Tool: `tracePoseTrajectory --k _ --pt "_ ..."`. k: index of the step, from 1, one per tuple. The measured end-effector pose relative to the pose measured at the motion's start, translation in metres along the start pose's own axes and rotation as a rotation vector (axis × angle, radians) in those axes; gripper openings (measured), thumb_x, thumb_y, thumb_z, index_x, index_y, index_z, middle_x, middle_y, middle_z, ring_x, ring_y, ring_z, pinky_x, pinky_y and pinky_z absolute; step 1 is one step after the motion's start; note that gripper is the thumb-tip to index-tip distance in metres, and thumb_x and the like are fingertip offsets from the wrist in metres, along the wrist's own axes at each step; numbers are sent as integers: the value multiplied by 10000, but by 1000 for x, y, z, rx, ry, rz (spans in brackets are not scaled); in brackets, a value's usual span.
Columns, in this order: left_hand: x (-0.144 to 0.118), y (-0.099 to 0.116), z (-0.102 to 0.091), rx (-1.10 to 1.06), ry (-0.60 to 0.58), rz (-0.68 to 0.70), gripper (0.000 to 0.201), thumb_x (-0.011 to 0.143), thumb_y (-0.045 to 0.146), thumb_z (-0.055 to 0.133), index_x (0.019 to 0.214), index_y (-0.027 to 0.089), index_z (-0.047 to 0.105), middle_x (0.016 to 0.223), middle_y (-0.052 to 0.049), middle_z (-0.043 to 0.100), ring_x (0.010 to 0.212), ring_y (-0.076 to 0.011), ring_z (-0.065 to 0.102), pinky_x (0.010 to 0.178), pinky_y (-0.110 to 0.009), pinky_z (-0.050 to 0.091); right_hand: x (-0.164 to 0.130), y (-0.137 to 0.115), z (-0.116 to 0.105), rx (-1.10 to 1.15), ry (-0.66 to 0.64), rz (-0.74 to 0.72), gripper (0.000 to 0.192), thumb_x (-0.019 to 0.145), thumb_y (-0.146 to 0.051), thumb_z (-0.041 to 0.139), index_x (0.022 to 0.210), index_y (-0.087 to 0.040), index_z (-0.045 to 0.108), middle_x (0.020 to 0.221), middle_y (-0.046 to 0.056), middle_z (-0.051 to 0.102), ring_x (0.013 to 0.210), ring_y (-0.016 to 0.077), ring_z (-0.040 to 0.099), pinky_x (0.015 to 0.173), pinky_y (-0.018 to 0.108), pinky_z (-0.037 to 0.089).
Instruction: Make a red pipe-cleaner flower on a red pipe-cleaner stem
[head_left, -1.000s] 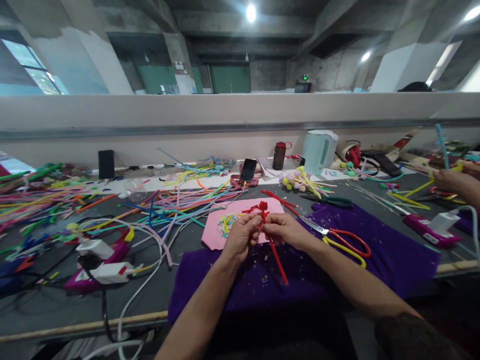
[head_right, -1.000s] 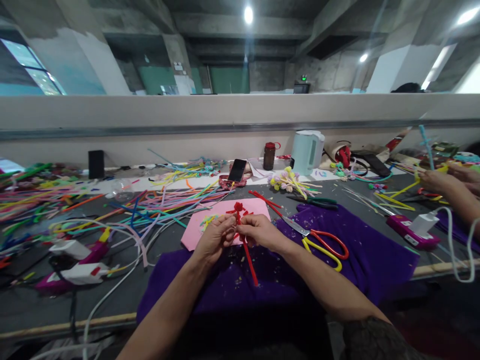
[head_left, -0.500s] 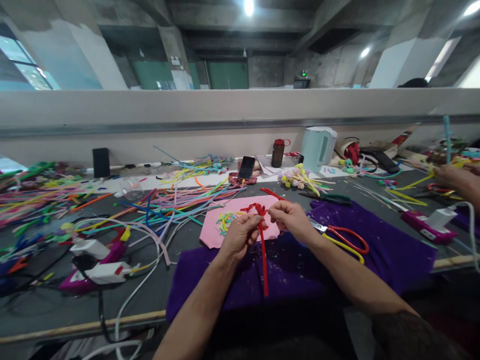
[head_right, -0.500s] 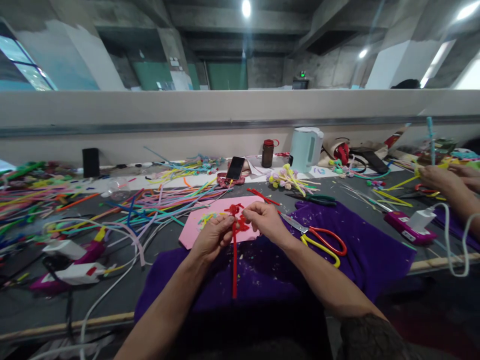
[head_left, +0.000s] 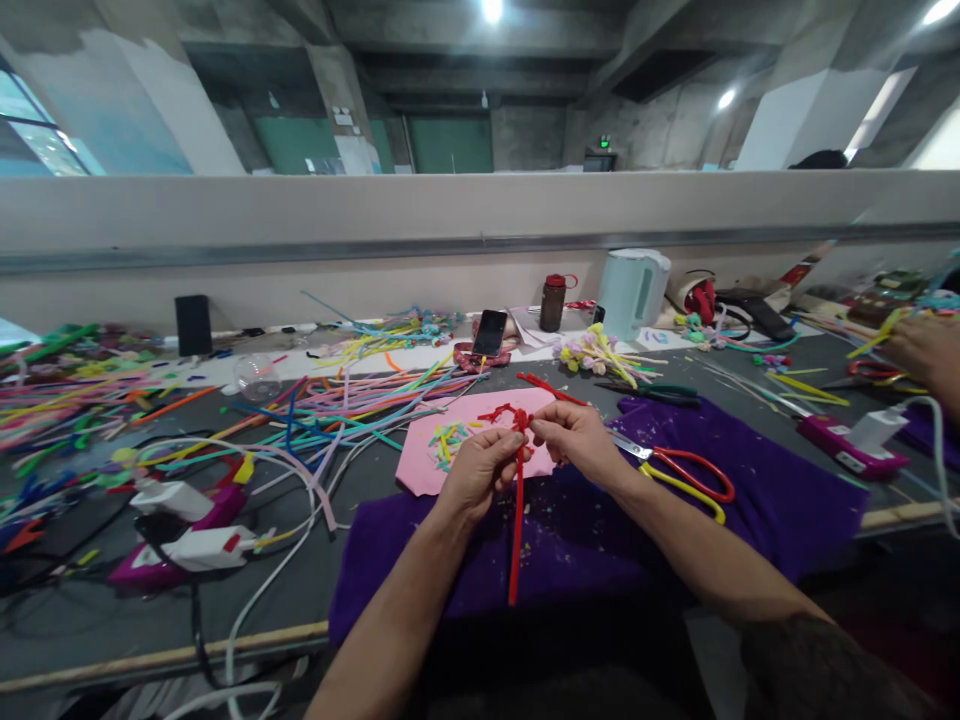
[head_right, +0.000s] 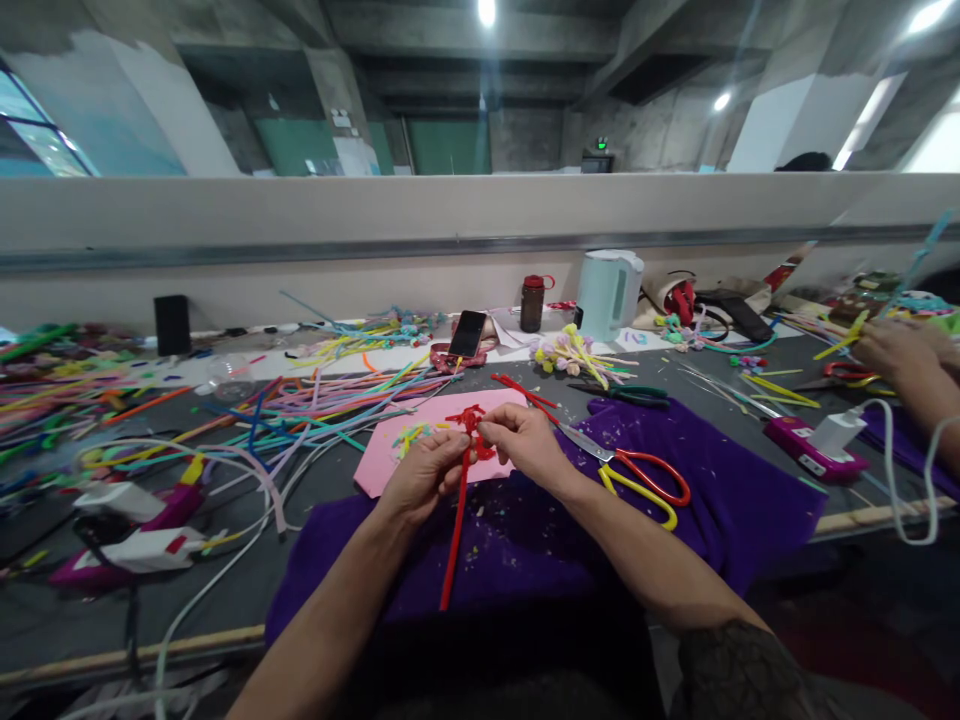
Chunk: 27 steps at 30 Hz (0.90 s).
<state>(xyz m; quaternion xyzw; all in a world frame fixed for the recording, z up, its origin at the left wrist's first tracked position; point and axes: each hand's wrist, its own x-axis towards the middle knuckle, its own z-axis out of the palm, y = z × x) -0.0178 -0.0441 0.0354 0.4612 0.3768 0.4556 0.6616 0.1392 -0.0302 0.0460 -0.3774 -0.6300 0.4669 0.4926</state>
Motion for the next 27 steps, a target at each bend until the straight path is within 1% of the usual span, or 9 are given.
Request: tracePoseTrajectory --k 3,15,27 --pt "0 0 0 -2 -1 6 270 705 380 620 659 116 583 360 54 429 276 -16 296 299 -143 168 -1 -1 0 -17 0 -4 188 738 -332 576 719 -144 576 541 -27 551 377 49 446 367 167 345" --pt "1 0 0 -5 16 -4 279 644 375 666 655 112 573 478 33 532 286 1 317 291 -143 181 0 -1 1 -24 -1 -8 177 763 -287 542 662 -141 552 467 -50 506 358 46 433 357 152 325" --pt "1 0 2 22 46 -26 304 614 388 686 623 115 553 403 52 477 273 -14 314 287 -149 185 -1 2 4 -25 4 -19 199 768 -307 542 655 -144 546 435 -58 497 340 46 426 346 149 323"
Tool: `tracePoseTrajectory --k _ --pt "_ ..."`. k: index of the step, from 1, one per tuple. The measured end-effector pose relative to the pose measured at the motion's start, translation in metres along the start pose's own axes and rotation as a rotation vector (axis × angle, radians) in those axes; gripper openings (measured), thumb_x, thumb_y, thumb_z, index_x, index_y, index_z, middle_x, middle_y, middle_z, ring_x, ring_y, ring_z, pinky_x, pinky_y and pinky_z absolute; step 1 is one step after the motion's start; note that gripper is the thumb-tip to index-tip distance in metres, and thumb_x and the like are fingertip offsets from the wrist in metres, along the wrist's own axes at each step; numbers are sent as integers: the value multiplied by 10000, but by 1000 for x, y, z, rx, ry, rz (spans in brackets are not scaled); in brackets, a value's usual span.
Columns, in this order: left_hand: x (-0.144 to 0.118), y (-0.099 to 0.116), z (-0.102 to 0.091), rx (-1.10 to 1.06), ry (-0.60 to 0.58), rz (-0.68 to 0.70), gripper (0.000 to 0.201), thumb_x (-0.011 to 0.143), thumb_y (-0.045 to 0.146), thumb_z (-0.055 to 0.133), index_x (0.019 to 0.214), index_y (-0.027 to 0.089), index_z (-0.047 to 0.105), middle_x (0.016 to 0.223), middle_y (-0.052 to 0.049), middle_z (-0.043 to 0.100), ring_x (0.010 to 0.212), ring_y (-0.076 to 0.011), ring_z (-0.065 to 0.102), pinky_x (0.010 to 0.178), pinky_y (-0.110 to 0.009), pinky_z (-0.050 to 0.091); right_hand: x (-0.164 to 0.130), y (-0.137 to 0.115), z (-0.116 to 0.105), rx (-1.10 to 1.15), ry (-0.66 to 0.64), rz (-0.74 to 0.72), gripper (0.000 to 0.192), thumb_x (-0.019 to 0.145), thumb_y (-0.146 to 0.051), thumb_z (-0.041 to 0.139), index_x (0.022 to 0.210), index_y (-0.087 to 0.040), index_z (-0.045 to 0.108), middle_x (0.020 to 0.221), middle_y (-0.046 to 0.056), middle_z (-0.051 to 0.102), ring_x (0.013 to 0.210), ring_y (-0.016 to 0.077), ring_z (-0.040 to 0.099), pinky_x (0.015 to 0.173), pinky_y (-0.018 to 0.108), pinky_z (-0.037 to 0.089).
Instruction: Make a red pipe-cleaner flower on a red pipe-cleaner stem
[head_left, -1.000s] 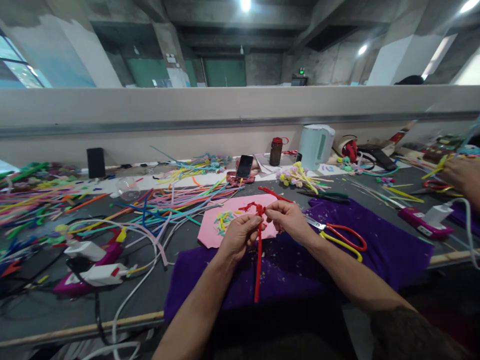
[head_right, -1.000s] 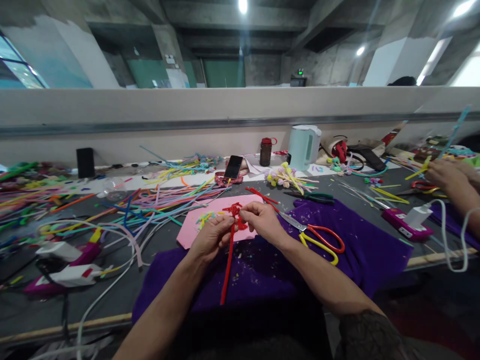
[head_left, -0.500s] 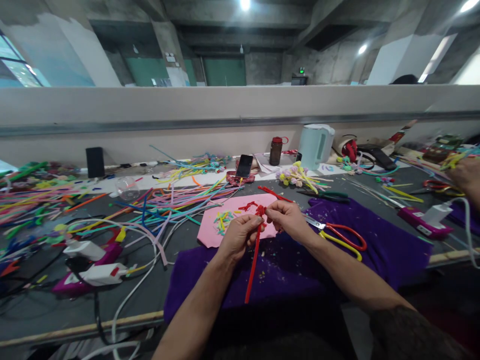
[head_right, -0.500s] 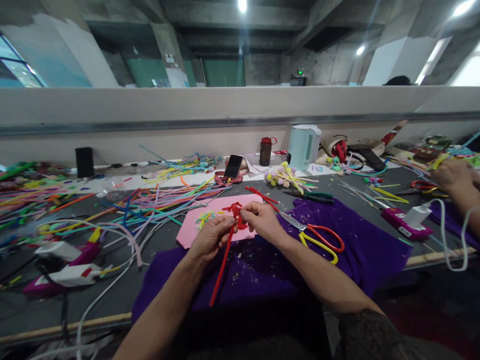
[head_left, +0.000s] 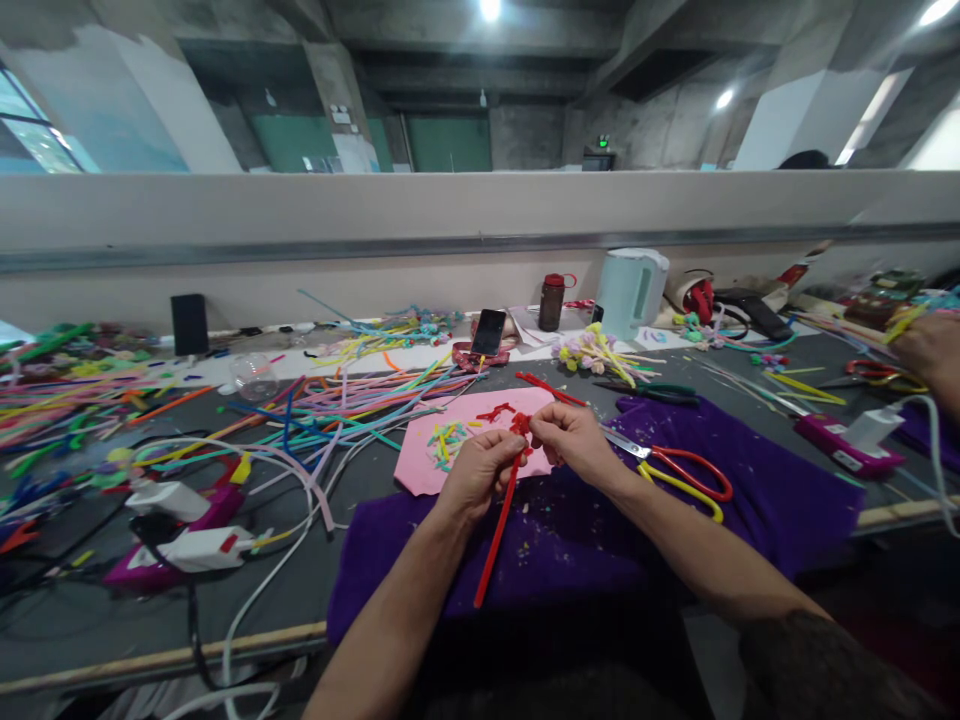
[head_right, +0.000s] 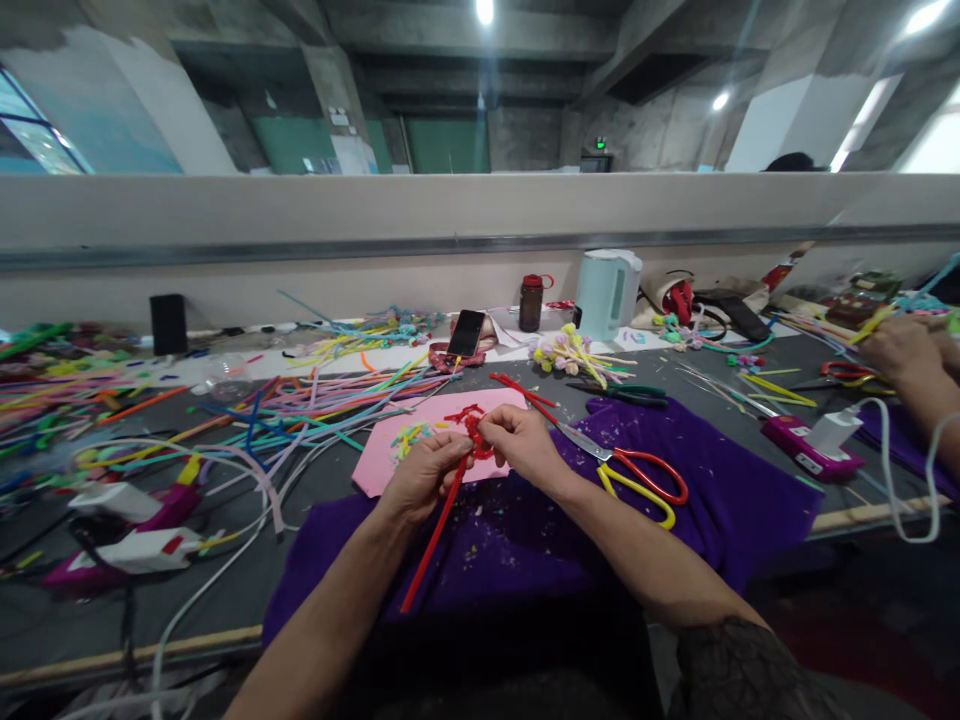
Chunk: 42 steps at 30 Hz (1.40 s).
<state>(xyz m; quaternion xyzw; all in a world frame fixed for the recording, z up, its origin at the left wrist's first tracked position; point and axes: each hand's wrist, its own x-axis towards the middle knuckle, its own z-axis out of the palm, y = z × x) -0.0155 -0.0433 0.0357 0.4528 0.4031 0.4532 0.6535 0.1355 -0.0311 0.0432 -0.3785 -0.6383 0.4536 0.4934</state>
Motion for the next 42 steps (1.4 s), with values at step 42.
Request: tracePoseTrajectory --k 42 --pt "2 1 -3 -140 45 43 288 627 355 689 680 138 507 416 98 355 317 2 265 311 -126 138 -5 -4 4 -74 -84 -6 248 740 -383 574 672 -144 559 531 -32 537 400 60 451 398 178 345"
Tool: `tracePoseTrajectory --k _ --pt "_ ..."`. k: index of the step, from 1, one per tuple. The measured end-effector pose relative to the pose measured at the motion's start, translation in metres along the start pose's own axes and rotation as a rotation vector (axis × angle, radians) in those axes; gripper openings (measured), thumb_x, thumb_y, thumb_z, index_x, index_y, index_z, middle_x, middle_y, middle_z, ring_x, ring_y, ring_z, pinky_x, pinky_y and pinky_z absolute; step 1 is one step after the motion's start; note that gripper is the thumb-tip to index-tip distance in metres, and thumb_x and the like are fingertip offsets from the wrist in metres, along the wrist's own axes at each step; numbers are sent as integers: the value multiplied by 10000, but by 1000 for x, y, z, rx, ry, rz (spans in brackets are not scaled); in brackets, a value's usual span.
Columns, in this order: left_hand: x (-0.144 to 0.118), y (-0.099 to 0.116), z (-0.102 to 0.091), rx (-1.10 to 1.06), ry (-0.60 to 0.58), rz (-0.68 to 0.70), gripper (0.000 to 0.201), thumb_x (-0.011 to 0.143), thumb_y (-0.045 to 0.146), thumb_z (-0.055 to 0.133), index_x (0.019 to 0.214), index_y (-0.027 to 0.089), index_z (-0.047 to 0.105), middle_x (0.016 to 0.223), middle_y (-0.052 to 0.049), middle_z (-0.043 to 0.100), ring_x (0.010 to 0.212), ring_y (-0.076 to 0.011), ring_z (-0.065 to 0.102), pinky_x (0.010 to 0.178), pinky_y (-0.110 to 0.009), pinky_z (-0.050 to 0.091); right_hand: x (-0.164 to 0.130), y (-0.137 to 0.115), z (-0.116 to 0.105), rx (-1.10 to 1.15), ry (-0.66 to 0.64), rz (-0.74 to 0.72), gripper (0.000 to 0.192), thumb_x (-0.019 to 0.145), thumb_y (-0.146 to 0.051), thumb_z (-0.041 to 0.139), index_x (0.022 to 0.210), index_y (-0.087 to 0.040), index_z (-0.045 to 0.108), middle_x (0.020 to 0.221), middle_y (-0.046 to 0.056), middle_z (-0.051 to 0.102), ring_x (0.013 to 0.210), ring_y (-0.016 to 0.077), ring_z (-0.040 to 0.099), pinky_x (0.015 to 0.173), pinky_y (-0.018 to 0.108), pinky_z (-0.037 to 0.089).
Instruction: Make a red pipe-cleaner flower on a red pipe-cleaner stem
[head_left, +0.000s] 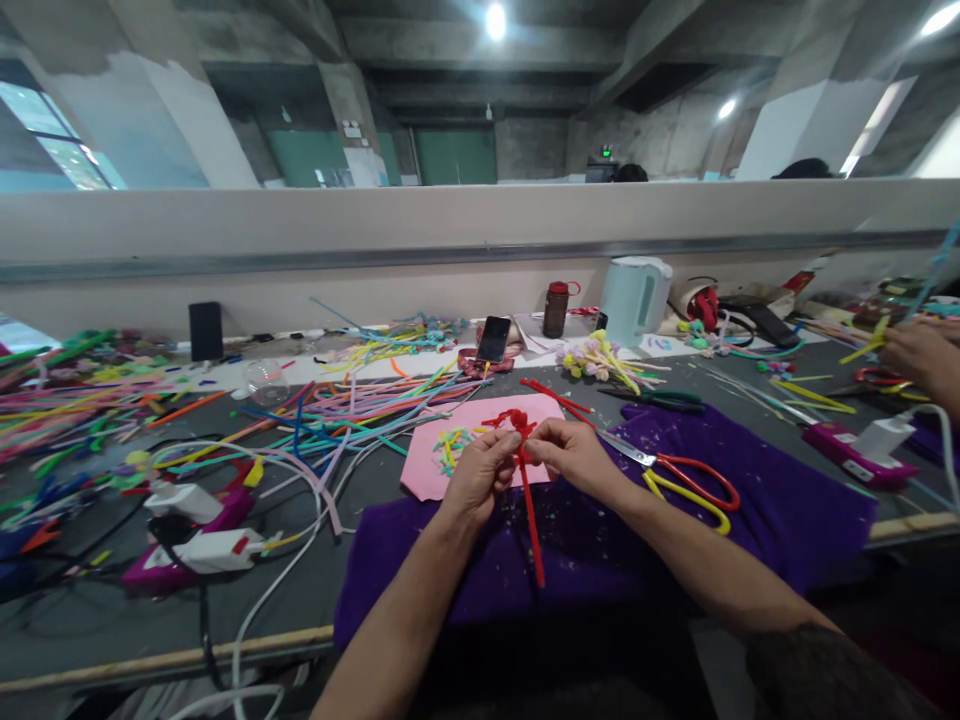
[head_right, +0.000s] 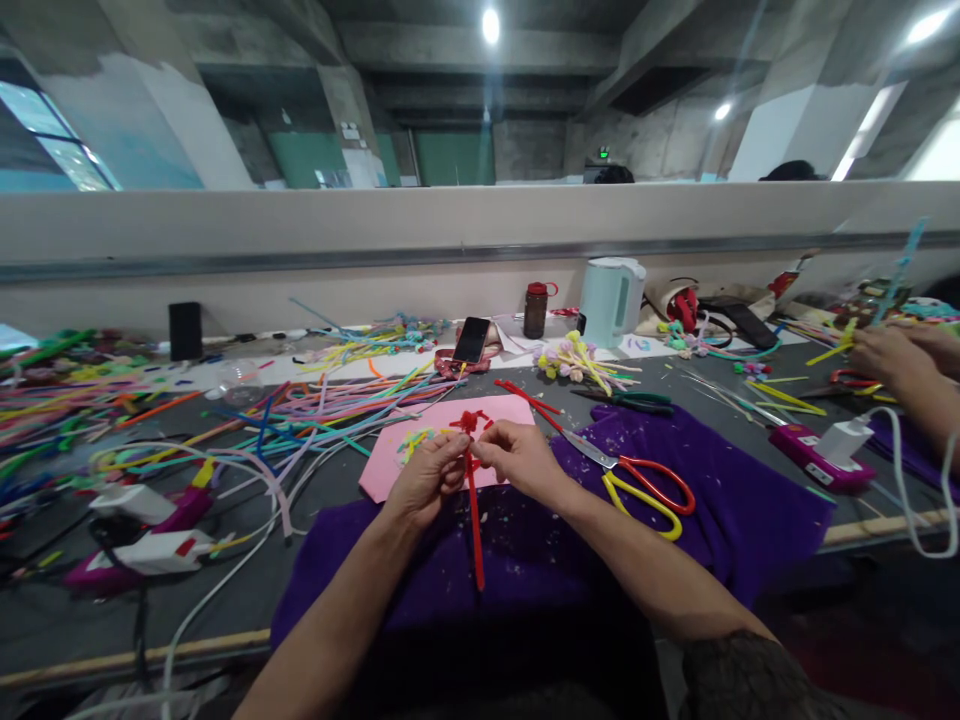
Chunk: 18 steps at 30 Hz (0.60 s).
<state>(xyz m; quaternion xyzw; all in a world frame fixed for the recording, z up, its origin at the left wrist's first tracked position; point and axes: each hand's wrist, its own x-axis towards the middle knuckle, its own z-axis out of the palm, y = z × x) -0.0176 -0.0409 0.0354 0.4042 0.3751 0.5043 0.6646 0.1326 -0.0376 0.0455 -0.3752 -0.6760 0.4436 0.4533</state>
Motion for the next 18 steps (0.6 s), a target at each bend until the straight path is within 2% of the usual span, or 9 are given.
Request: tracePoseTrajectory --k 4,9,18 --pt "-1 -1 1 46 15 31 287 629 364 686 697 139 522 428 88 388 315 -3 289 302 -132 137 1 -4 -6 24 114 -19 175 745 -312 572 708 -141 580 532 -33 545 392 58 455 393 177 348" --pt "-2 -1 2 121 -12 66 275 652 375 663 678 131 541 455 54 477 317 -12 335 300 -139 180 1 -1 -6 53 116 -48 175 743 -315 573 726 -141 583 545 -28 555 387 60 457 382 182 364" --pt "-5 1 5 212 25 120 279 642 384 666 657 134 544 454 49 494 310 -25 352 296 -147 215 0 -1 -4 -19 123 -53 217 753 -348 568 688 -141 578 499 -28 536 381 61 460 369 173 358"
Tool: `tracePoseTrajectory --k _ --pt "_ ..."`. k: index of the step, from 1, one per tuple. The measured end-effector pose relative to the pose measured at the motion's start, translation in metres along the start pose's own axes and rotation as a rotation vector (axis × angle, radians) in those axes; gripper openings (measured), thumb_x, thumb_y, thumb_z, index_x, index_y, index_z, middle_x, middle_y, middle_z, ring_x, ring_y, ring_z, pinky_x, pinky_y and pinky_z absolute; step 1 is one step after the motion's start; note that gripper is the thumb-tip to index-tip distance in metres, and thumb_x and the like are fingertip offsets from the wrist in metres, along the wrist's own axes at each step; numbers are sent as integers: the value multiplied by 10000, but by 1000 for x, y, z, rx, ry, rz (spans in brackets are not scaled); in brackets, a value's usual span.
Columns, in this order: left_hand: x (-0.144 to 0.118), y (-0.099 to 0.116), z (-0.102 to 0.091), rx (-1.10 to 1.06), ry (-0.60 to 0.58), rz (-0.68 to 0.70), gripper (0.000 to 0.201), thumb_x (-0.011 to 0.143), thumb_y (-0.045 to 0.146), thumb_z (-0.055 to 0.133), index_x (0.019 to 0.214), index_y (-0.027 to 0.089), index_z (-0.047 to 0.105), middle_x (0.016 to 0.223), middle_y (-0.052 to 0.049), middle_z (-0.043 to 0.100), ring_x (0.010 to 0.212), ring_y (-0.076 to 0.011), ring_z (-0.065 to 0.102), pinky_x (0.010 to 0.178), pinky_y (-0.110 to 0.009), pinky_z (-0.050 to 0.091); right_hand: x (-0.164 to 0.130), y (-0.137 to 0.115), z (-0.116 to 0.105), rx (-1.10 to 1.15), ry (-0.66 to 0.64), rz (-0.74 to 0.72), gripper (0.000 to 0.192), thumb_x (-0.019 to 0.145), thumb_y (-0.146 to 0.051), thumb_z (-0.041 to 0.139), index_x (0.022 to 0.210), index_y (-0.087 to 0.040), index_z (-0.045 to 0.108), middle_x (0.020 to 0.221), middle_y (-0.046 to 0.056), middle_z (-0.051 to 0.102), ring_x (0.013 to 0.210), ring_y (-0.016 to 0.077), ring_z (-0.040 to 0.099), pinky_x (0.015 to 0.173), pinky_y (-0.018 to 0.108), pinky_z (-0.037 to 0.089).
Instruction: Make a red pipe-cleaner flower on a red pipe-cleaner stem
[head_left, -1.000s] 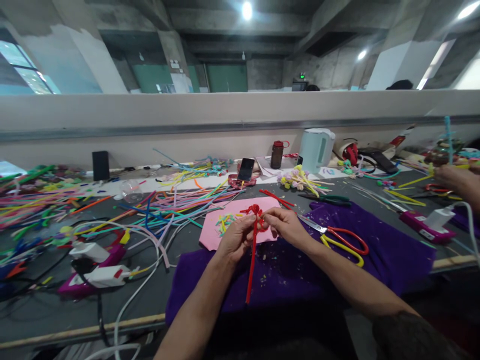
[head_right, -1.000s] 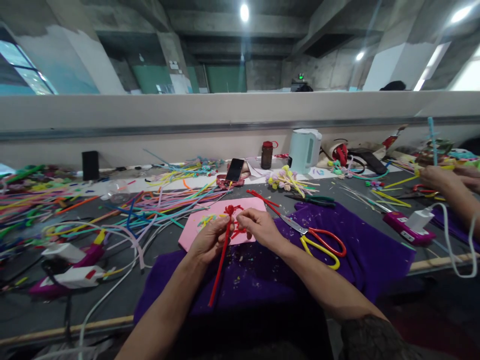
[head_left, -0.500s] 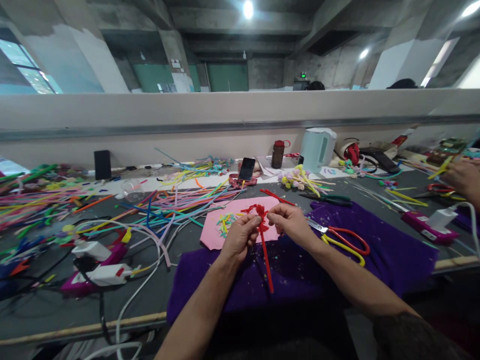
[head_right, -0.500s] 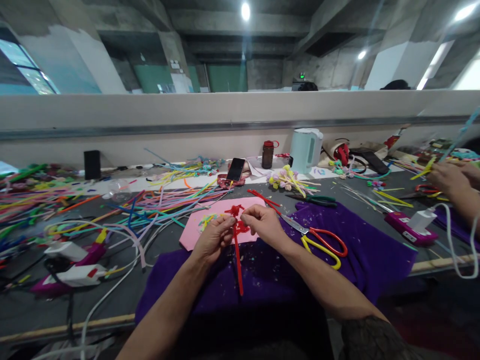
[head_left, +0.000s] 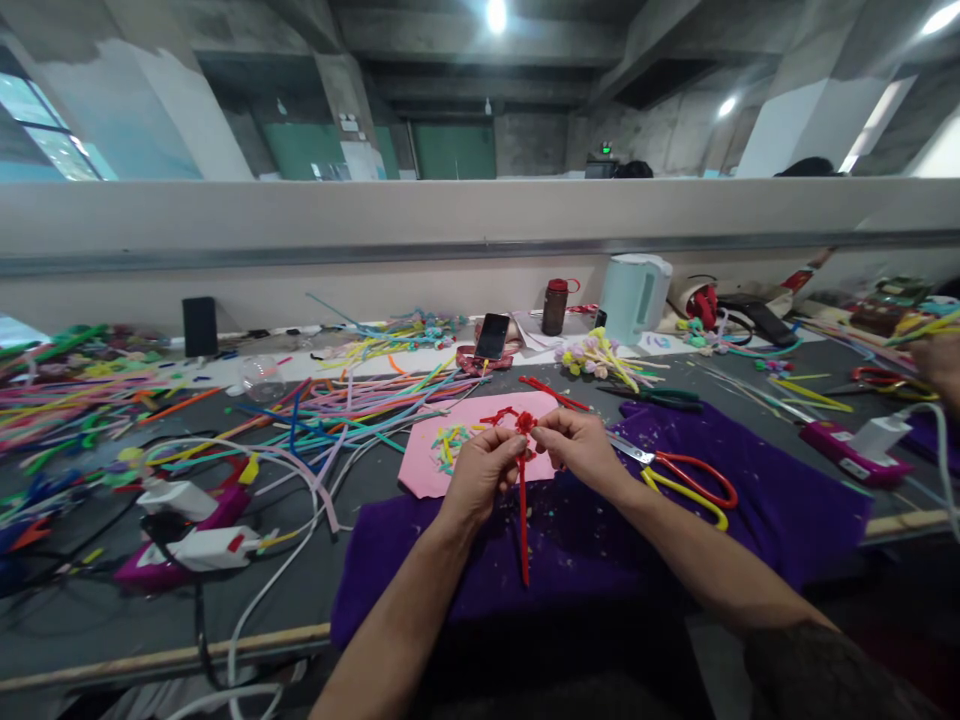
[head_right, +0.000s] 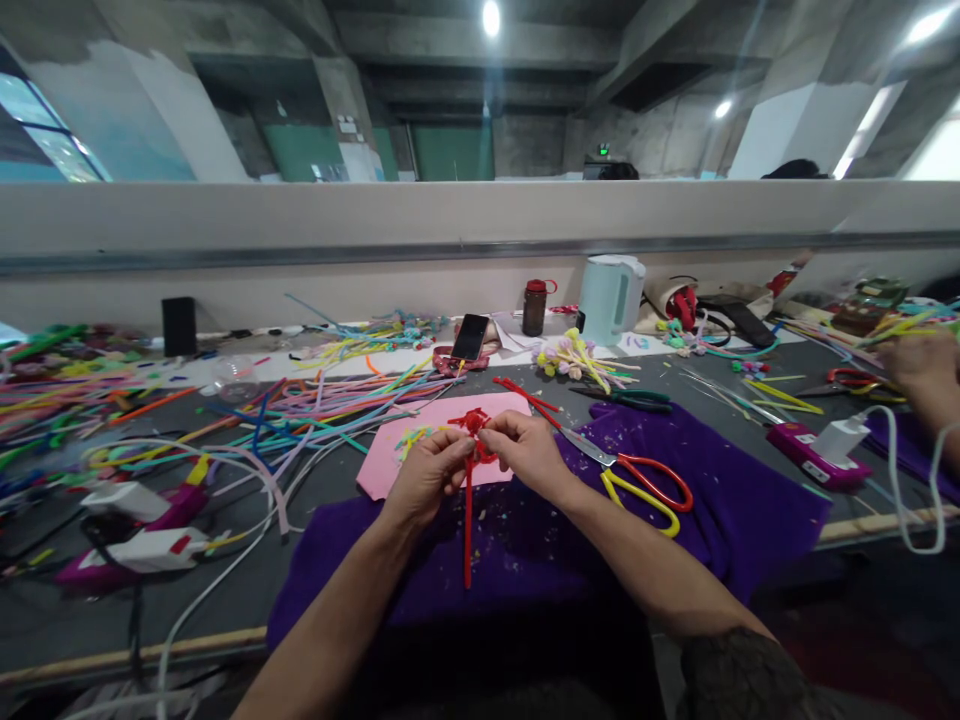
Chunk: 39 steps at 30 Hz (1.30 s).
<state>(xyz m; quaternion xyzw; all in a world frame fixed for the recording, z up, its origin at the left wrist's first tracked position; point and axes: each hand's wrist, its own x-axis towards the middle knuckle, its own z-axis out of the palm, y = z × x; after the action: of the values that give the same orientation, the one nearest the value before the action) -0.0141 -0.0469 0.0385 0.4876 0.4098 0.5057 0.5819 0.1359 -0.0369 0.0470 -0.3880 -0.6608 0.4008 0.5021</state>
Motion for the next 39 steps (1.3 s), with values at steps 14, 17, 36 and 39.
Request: tracePoseTrajectory --k 14,17,36,39 --pt "-1 0 0 49 -23 15 281 646 389 665 671 129 561 529 19 550 335 -28 384 308 -147 248 0 -2 0 -13 -9 5 236 753 -364 564 659 -147 574 465 -36 520 368 63 447 363 174 341" --pt "-1 0 -1 36 -27 -1 292 640 396 669 673 127 560 504 25 534 330 -26 373 310 -147 242 0 0 0 -12 -18 16 250 751 -380 562 659 -149 579 476 -32 534 369 64 451 366 175 345" --pt "3 -1 -2 -208 25 -49 295 614 368 697 739 138 560 547 60 490 356 4 342 328 -140 177 -5 1 10 63 -228 98 256 784 -382 515 664 -156 534 518 -44 505 384 58 438 389 179 303" --pt "3 -1 -2 -243 16 -44 298 639 370 675 794 139 567 601 51 506 356 10 337 321 -140 167 -4 0 6 107 -237 112 262 785 -392 514 673 -155 523 516 -47 496 380 53 427 377 175 270"
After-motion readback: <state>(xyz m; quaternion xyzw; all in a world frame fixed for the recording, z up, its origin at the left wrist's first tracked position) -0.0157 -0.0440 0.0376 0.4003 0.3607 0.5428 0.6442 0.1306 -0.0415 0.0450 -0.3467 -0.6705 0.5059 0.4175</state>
